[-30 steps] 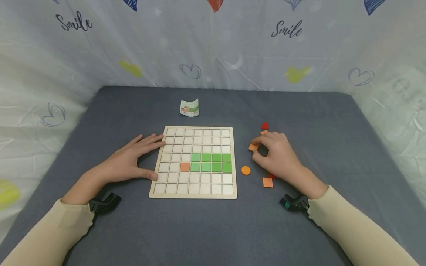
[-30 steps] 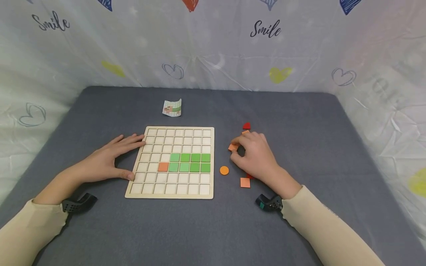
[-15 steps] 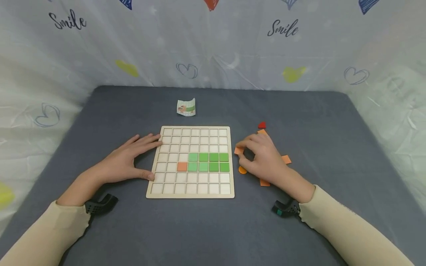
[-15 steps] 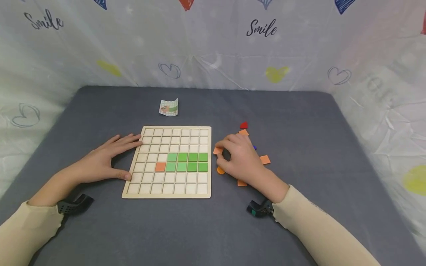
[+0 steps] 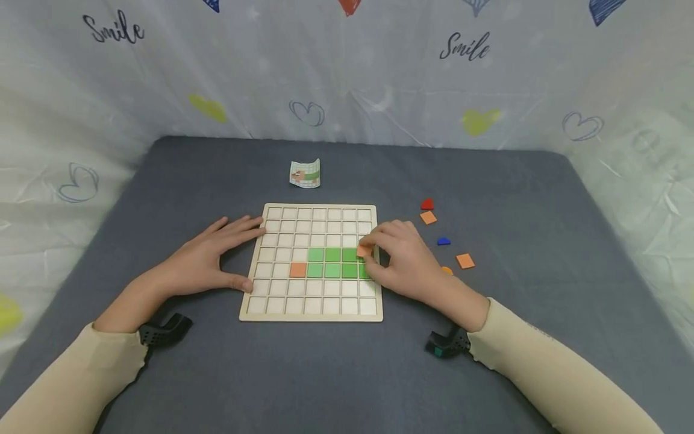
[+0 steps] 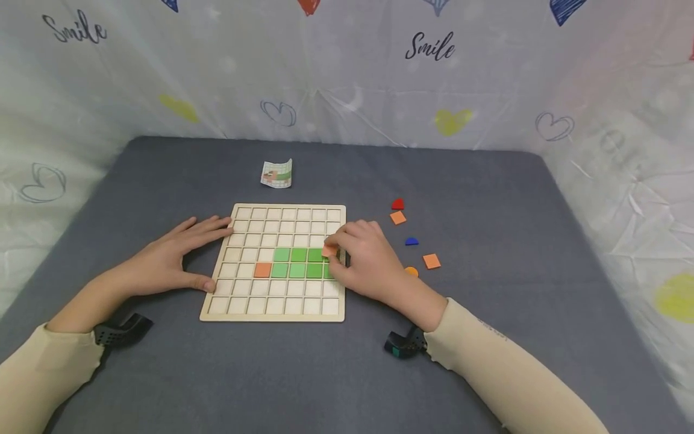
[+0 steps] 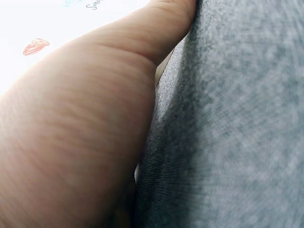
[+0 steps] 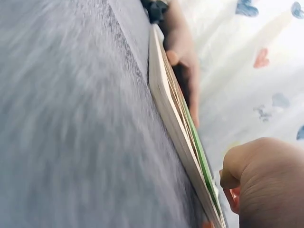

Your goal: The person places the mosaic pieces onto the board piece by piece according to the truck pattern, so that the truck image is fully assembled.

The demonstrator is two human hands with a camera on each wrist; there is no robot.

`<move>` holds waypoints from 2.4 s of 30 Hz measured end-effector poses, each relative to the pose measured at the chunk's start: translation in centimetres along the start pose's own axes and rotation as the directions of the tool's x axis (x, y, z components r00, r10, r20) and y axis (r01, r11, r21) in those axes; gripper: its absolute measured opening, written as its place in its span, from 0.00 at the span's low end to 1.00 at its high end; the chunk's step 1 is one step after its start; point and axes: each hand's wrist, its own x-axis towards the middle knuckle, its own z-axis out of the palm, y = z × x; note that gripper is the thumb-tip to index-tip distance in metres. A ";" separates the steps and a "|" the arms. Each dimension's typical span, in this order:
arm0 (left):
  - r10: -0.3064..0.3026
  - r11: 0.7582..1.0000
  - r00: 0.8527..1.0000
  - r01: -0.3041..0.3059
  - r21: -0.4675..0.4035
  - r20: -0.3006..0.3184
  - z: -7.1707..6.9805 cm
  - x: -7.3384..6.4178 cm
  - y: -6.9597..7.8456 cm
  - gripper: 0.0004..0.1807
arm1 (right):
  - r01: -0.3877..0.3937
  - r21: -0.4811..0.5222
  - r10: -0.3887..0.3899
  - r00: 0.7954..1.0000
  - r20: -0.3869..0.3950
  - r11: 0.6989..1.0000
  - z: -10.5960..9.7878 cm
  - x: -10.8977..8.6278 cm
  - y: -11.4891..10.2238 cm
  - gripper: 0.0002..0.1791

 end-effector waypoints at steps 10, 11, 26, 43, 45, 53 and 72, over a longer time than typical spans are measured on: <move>-0.011 1.000 1.000 0.011 0.004 0.004 -0.1 0.2 0.3 0.63 | 0.021 0.022 -0.023 0.997 0.069 1.000 2.1 2.2 -2.3 0.07; -0.013 1.000 1.000 0.013 0.005 0.005 -0.1 0.2 0.3 0.63 | 0.027 0.023 -0.029 0.997 0.075 0.999 2.3 2.4 -2.5 0.07; 0.022 1.000 1.000 -0.022 0.015 0.007 -0.2 0.1 0.5 0.61 | 0.016 0.020 -0.020 0.986 0.168 1.000 4.8 5.0 -3.8 0.07; -0.005 1.000 1.000 0.005 0.003 0.003 -0.1 0.2 0.4 0.62 | 0.047 0.004 -0.046 0.981 0.187 0.999 6.1 6.6 -4.3 0.07; 0.004 1.000 1.000 -0.004 0.007 0.004 -0.1 0.2 0.4 0.62 | 0.053 0.004 -0.053 0.982 0.182 0.999 6.1 6.6 -4.3 0.07; 0.032 0.999 0.999 -0.032 0.003 0.019 -0.4 0.1 0.4 0.60 | 0.078 0.030 -0.081 0.985 0.149 0.997 6.0 6.5 -4.2 0.08; -0.022 1.000 1.000 0.022 0.011 0.018 -0.1 -0.1 0.4 0.62 | 0.101 -0.033 -0.097 0.989 0.112 0.994 4.4 5.4 -4.2 0.09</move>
